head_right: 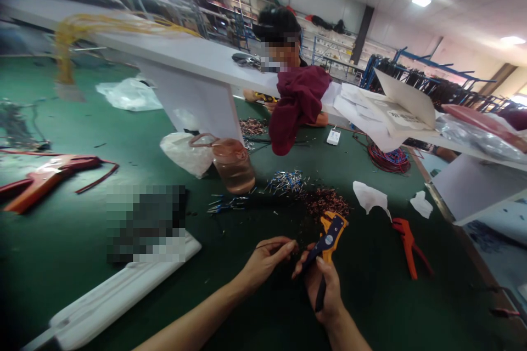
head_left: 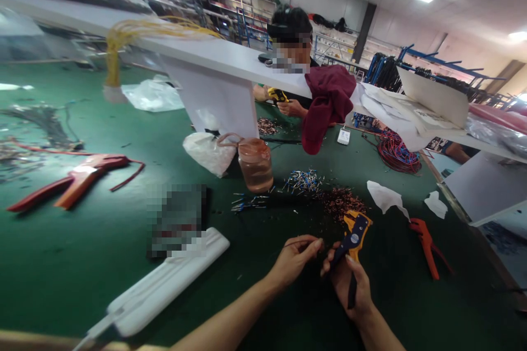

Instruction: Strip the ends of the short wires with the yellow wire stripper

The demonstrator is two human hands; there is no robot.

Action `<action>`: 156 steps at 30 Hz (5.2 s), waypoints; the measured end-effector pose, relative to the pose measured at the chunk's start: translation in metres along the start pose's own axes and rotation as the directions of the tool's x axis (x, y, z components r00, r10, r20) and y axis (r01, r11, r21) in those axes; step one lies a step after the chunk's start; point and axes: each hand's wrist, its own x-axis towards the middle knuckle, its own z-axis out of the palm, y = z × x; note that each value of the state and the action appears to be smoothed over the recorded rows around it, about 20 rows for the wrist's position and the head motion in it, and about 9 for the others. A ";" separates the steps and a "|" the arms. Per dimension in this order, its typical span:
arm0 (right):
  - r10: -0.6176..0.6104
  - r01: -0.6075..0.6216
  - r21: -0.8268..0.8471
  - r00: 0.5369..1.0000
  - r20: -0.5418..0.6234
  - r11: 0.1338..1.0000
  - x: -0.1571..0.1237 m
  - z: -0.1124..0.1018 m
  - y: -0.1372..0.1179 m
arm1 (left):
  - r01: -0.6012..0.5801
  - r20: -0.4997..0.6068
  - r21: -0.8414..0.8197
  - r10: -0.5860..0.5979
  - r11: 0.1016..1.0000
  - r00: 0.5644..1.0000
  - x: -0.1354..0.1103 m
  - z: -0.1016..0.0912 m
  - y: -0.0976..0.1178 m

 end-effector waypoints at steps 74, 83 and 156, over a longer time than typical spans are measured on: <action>0.102 -0.102 -0.003 0.984 0.143 0.995 0.014 -0.042 0.015 | 0.040 -0.039 -0.146 -0.046 0.988 0.998 -0.002 0.005 -0.008; 0.126 -0.124 -0.018 0.985 0.118 0.992 0.014 -0.044 0.013 | 0.007 -0.086 -0.051 -0.011 0.999 0.996 0.005 0.002 -0.009; -0.092 0.020 -0.721 0.994 -0.061 0.692 -0.018 -0.002 0.023 | -0.125 -0.044 0.068 0.128 0.990 0.991 -0.024 0.003 0.018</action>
